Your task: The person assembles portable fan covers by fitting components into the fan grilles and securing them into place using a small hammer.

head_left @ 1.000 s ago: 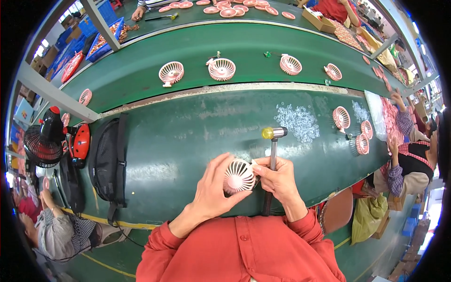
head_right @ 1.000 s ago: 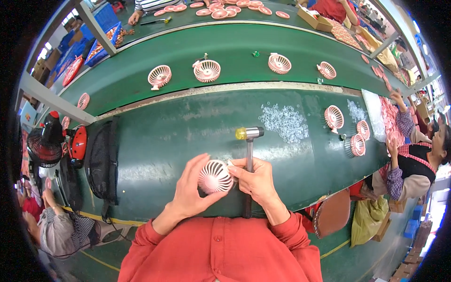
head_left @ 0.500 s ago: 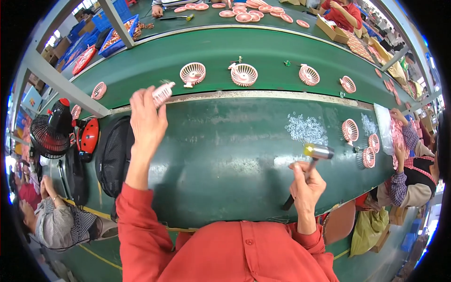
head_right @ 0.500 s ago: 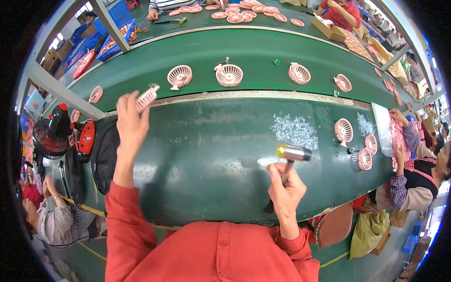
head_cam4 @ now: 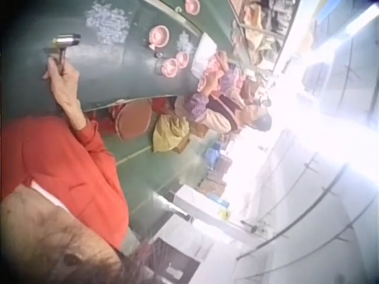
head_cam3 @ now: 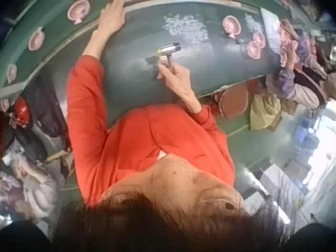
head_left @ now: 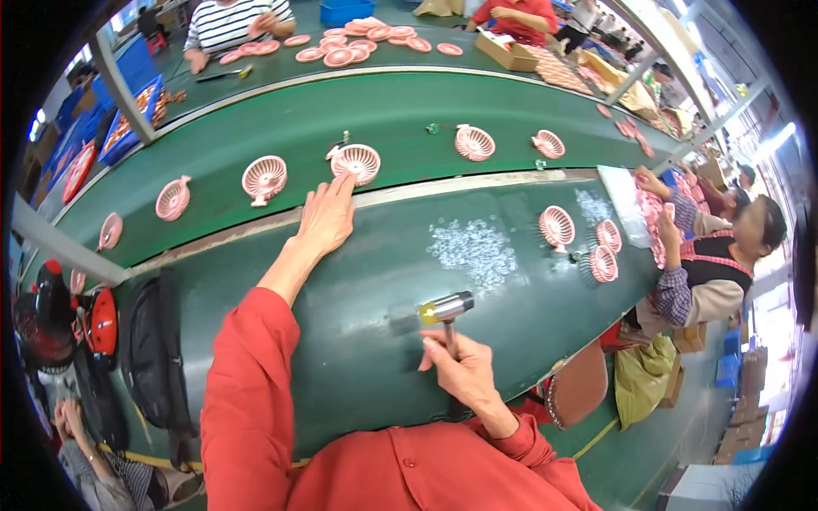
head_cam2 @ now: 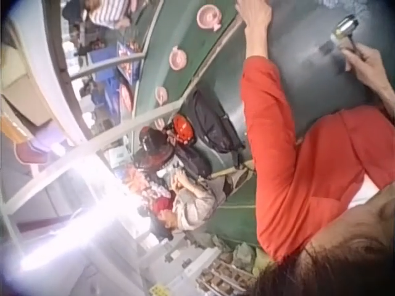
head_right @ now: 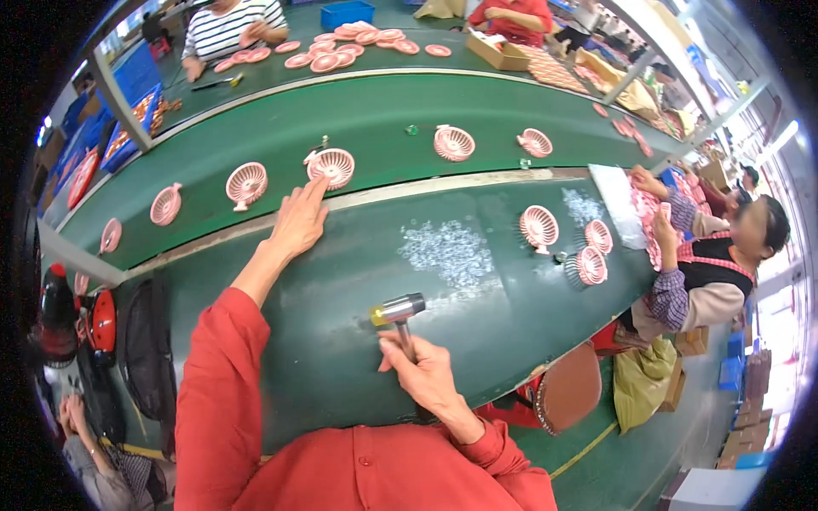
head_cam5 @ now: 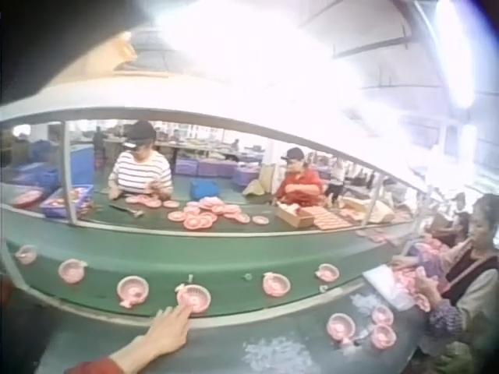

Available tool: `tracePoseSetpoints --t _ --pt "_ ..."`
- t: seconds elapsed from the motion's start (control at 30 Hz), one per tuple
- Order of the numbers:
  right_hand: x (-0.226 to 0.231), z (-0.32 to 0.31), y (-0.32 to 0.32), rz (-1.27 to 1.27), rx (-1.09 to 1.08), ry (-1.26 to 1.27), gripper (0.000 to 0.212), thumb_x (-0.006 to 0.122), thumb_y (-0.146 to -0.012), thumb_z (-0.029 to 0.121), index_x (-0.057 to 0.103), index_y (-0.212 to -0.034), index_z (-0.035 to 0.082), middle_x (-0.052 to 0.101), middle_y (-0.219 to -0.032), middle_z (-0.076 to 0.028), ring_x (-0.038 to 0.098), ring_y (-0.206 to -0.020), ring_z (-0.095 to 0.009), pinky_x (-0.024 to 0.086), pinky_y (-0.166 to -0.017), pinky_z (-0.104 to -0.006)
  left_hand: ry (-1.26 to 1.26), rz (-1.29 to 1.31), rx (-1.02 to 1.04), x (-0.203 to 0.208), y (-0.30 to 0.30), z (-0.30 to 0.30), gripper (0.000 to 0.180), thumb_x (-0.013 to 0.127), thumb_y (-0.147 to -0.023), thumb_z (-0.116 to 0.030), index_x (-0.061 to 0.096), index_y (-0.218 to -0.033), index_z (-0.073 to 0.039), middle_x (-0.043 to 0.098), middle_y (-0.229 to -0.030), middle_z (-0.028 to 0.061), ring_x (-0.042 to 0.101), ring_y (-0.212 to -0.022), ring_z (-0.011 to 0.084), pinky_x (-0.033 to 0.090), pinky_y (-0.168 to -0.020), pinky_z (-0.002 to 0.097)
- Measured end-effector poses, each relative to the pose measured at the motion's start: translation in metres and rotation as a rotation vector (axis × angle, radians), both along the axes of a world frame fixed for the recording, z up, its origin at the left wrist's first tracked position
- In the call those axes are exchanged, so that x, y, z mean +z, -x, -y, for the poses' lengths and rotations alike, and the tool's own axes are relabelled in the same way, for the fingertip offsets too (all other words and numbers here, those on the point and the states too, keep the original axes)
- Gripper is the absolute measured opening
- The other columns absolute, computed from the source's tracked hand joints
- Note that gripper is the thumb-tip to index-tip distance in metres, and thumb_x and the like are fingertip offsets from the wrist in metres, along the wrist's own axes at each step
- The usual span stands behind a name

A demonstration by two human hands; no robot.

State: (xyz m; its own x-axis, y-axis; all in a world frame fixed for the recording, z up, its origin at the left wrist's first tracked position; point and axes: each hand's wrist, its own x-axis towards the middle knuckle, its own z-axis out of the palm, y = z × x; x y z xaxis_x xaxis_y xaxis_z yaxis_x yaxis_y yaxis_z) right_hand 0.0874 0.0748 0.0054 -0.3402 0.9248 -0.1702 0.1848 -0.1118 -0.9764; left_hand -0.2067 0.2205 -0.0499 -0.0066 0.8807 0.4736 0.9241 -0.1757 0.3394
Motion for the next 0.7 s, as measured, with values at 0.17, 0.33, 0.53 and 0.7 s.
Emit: tracePoseSetpoints --t 0.17,0.33,0.53,0.7 --pt "0.001 -0.006 -0.005 -0.045 -0.011 0.125 0.024 0.063 -0.095 0.019 0.068 -0.108 0.000 0.065 -0.068 0.002 0.040 -0.049 -0.001 0.031 -0.044 -0.0208 -0.024 0.003 0.045 0.005 -0.011 -0.016 0.017 0.060 -0.085 -0.009 0.056 -0.099 0.000 0.056 -0.102 0.0166 0.055 -0.093 0.0367 0.047 -0.081 0.0469" --pt "0.004 -0.014 -0.015 -0.149 -0.055 0.215 0.023 0.062 -0.096 0.019 0.068 -0.108 0.001 0.066 -0.070 0.000 0.038 -0.046 0.000 0.028 -0.040 -0.0205 -0.134 0.261 0.010 0.051 -0.046 0.033 0.017 0.064 -0.088 -0.018 0.058 -0.090 -0.002 0.061 -0.083 0.0154 0.061 -0.079 0.0337 0.047 -0.069 0.0433" --pt "0.011 -0.027 0.002 -0.173 -0.061 0.087 0.026 0.057 -0.098 0.017 0.063 -0.115 -0.003 0.071 -0.085 -0.010 0.039 -0.038 -0.002 0.028 -0.033 -0.0208 -0.052 0.510 -0.038 0.079 -0.102 0.141 0.012 0.073 -0.084 -0.012 0.066 -0.085 -0.002 0.066 -0.073 0.0110 0.064 -0.059 0.0171 0.050 -0.055 0.0295" --pt "0.033 -0.022 0.016 -0.090 0.054 0.113 0.027 0.068 -0.092 0.026 0.067 -0.098 0.000 0.053 -0.063 0.007 0.039 -0.048 0.000 0.028 -0.039 -0.0215 -0.004 0.451 -0.156 0.078 -0.132 0.187 0.009 0.071 -0.084 -0.005 0.066 -0.091 -0.002 0.068 -0.080 0.0102 0.067 -0.064 0.0214 0.053 -0.057 0.0290"
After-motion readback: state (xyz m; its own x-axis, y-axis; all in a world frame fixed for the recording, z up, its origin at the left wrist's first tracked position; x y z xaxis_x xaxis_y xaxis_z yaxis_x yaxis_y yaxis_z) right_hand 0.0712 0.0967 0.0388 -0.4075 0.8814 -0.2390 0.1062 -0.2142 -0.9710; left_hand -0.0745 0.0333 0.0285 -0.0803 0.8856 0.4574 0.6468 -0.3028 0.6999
